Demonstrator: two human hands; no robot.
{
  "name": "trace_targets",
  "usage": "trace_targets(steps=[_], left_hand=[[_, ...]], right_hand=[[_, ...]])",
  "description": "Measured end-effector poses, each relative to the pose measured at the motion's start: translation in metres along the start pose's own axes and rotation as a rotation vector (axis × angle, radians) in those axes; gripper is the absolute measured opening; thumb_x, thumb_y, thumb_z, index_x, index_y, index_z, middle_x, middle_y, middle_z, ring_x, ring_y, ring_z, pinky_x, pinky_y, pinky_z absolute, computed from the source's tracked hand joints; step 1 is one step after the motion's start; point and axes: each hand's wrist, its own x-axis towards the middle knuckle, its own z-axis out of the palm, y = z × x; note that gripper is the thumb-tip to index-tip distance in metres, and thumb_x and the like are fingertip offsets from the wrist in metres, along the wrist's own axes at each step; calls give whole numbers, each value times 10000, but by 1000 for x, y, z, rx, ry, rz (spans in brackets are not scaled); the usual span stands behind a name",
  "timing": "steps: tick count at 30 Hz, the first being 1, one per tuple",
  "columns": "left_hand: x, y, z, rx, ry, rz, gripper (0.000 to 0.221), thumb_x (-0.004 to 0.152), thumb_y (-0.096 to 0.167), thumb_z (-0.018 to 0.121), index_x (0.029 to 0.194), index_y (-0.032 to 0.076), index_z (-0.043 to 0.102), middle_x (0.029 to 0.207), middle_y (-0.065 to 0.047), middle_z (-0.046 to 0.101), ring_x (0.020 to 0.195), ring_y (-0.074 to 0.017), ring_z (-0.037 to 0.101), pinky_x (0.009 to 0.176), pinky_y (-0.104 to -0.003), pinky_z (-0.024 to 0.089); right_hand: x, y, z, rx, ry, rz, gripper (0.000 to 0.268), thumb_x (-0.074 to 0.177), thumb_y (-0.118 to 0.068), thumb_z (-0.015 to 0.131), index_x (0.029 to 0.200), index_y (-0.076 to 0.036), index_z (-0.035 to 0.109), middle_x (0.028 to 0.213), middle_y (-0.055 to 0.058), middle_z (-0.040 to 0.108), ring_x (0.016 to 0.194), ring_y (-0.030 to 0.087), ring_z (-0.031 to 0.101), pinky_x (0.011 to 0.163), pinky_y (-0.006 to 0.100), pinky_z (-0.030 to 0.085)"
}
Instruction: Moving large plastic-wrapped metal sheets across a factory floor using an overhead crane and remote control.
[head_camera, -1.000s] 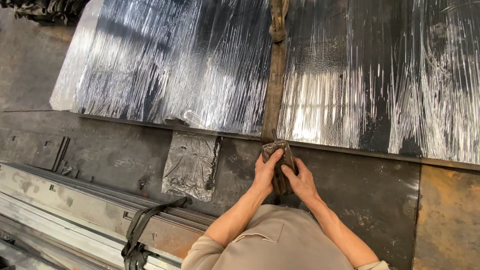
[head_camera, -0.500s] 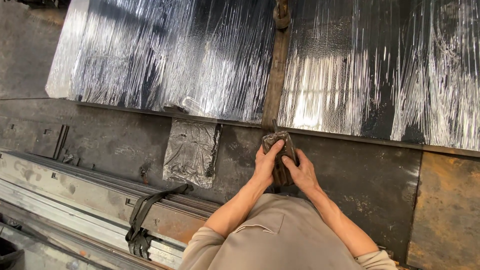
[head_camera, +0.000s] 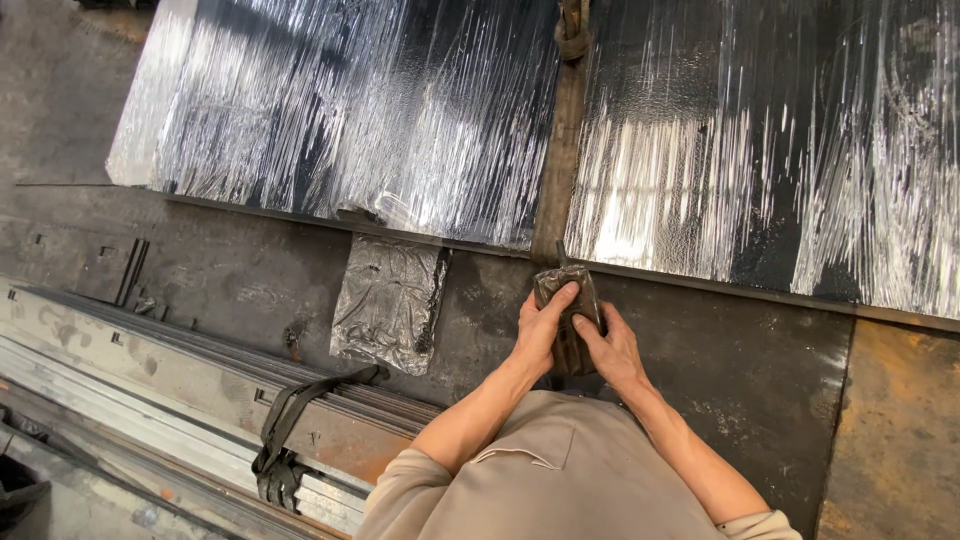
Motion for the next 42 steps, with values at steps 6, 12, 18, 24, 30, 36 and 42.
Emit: trace_targets(steps=[6,12,18,24,30,36,42], left_hand=[[-2,0,0,-11,20,-18,261,938,169,757,1164,70,672,1062,-26,721,923,-130,676,788,-300,568],[-6,12,2,-115,60,-37,284,917,196,756,1165,76,688,1033,-16,738,894,-140,695,776,-316,585],[1,4,-11,-131,23,-50,267,935,215,743,1158,88,673,1000,-43,734,846,-167,706,730,-336,603],[-4,14,-7,-134,66,-75,280,915,223,735,1151,94,657,978,-37,727,824,-169,710,703,-350,615],[-4,12,-18,-50,129,-107,323,905,238,740,1186,97,664,1003,-36,733,855,-165,708,749,-337,597],[1,18,-28,37,77,-171,343,893,272,750,1176,98,666,1004,-24,731,886,-178,696,788,-357,581],[1,18,-35,140,158,-232,320,904,309,716,1137,90,691,1010,-41,734,883,-205,695,788,-380,569]], right_hand=[[-4,-5,-1,52,-47,1,547,910,-348,677,1330,-6,602,1144,163,735,1027,239,689,886,359,533],[49,12,-32,20,-87,-91,653,936,-322,685,1490,-20,520,1224,169,712,1085,206,658,952,326,516],[-54,-198,-146,495,-42,-1091,591,1118,-452,521,1596,-170,317,1310,175,688,971,240,757,847,425,690],[-26,-135,-136,465,176,-845,551,1088,-378,630,1497,-37,488,1082,160,693,911,233,706,839,389,629],[21,49,-56,428,161,-153,508,973,-210,657,1428,-13,545,1031,132,725,830,190,698,727,367,591],[-5,125,-3,254,285,128,548,931,-264,756,1413,-41,619,974,103,732,872,153,651,757,301,551],[17,177,-50,639,472,393,751,919,-215,738,1568,-113,374,962,125,709,668,197,669,568,360,562]])
